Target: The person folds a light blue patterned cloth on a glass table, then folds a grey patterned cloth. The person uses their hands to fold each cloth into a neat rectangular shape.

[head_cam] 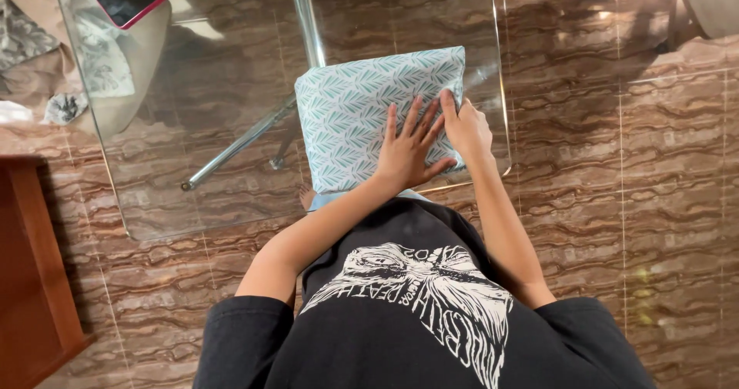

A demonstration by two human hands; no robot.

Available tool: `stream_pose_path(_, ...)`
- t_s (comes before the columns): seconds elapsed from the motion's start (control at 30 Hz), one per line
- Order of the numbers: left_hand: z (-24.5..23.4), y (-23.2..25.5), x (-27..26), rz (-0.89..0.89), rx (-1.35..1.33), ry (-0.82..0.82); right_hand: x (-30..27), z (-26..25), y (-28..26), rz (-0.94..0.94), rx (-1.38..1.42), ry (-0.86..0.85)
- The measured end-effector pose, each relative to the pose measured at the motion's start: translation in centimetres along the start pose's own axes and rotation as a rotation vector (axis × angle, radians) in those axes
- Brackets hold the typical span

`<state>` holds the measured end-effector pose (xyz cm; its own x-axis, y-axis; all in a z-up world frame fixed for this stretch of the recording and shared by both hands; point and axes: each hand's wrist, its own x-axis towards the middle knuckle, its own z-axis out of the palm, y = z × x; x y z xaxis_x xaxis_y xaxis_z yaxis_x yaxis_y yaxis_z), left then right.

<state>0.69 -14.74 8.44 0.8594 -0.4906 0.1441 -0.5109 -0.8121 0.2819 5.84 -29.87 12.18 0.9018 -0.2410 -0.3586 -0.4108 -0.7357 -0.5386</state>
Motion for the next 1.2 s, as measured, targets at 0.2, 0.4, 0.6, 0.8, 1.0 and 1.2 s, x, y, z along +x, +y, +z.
stream_pose_path(0.2,-0.4,-0.6,1.6,0.022,-0.11,-0.081,2.9,3.6,2.8,0.104,-0.095,0.082)
stream_pose_path(0.4,0.7,-2.7,-0.3,-0.106,-0.101,0.172,1.9,4.4,3.1,0.105,-0.177,0.177)
stream_pose_path(0.6,-0.7,-2.5,-0.6,-0.147,-0.017,0.184,3.1,4.7,4.7,0.207,0.061,0.105)
stream_pose_path(0.8,-0.4,-3.8,0.2,-0.112,-0.075,0.179,6.0,6.6,7.2,0.246,0.121,0.052)
stream_pose_path(1.0,-1.6,-5.1,-0.6,-0.06,-0.165,0.159,6.9,9.0,9.7,0.061,0.054,0.15)
stream_pose_path(1.2,-1.5,-8.8,-3.0,-0.325,-0.301,0.318,3.2,8.2,6.7,0.137,0.258,0.045)
